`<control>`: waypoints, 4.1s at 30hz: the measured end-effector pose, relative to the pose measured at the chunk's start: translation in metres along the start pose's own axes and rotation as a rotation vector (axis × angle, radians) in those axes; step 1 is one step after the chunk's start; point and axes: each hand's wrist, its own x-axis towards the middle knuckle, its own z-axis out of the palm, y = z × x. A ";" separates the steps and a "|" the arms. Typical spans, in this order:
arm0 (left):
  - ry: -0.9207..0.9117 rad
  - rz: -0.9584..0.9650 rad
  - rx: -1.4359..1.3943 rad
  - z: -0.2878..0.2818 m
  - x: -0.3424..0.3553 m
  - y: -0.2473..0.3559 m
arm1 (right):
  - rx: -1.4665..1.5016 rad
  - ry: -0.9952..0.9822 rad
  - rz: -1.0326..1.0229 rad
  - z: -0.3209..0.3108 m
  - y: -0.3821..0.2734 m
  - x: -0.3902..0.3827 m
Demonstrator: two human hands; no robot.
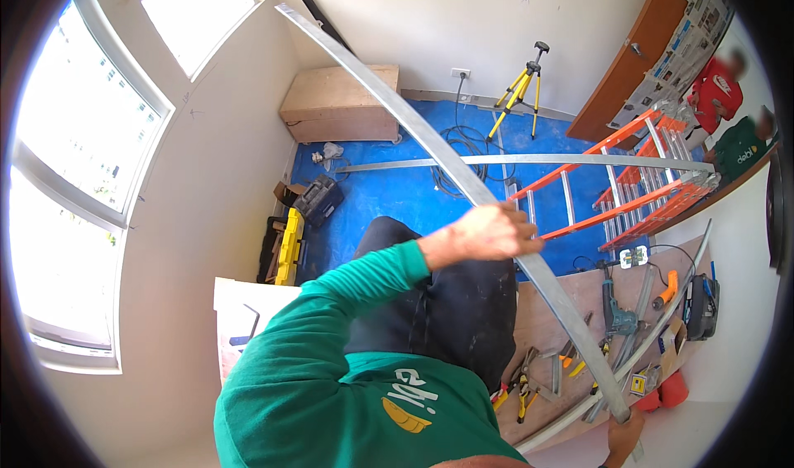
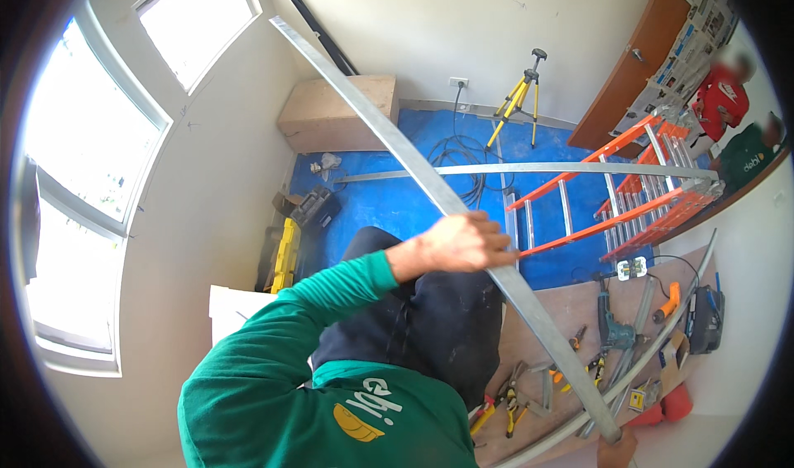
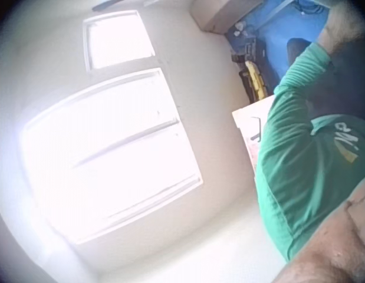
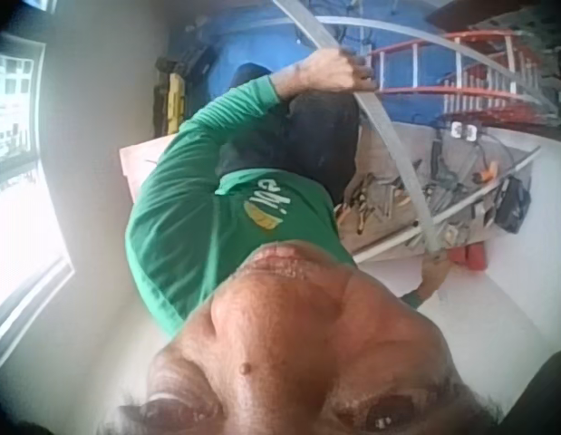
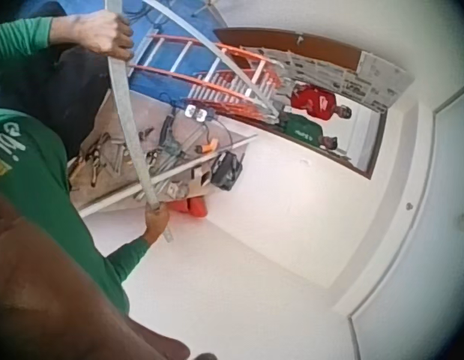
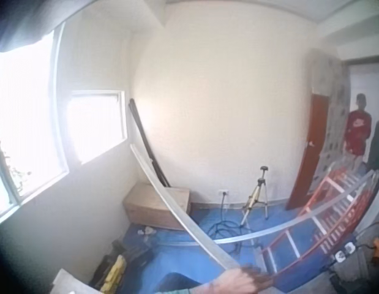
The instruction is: The person measures and marks metal strips with a tape measure and pencil, then cuts them to length using tin snips. The person sits on the floor during the task and places cut pieces aside.
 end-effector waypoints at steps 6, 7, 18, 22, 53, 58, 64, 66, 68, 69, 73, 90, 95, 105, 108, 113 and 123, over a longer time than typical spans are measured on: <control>-0.116 -0.103 0.098 -0.048 -0.071 -0.091 | 0.023 -0.076 -0.038 0.031 -0.026 0.011; -0.159 -0.140 0.101 -0.058 -0.085 -0.108 | 0.050 -0.012 -0.087 0.036 -0.049 0.015; -0.214 -0.508 0.244 -0.140 -0.241 -0.271 | 0.385 -0.201 -0.303 0.073 -0.319 0.038; 0.006 -0.853 0.638 -0.128 -0.302 -0.296 | 0.433 -0.288 -0.338 0.098 -0.389 0.038; 1.009 -1.498 -1.643 0.048 -0.202 0.012 | 0.223 -0.130 0.476 0.094 -0.099 -0.004; 0.958 -1.506 -1.458 0.075 -0.200 0.000 | 0.300 -0.207 0.230 0.161 -0.150 -0.073; 0.992 -1.530 -1.517 0.093 -0.182 0.009 | 0.158 -0.386 0.356 0.192 -0.194 -0.108; 0.848 -1.622 -1.465 0.089 -0.172 0.038 | 0.098 -0.412 0.339 0.193 -0.200 -0.113; 0.892 -1.589 -1.691 0.088 -0.156 0.066 | 0.067 -0.432 0.366 0.198 -0.203 -0.113; 0.946 -1.676 -1.686 0.092 -0.147 0.079 | 0.076 -0.441 0.390 0.201 -0.202 -0.112; 1.039 -1.909 -1.641 0.104 -0.120 0.117 | 0.139 -0.484 0.422 0.206 -0.181 -0.103; 1.180 -1.799 -1.722 0.039 -0.087 0.123 | 0.975 -0.940 0.052 0.089 -0.229 -0.019; 1.279 -1.662 -1.714 0.014 -0.115 0.106 | 0.939 -1.161 -0.097 0.095 -0.268 -0.005; 1.315 -1.779 -1.713 -0.013 -0.127 0.093 | 1.239 -1.046 0.067 0.123 -0.318 0.020; 1.282 -1.780 -1.701 -0.007 -0.133 0.093 | 1.273 -1.029 0.138 0.124 -0.320 0.026; 1.253 -1.762 -1.751 0.000 -0.138 0.091 | 1.299 -1.096 0.187 0.114 -0.325 0.029; 1.221 -1.590 -1.822 0.011 -0.143 0.091 | 1.023 -1.314 -0.158 0.106 -0.330 0.055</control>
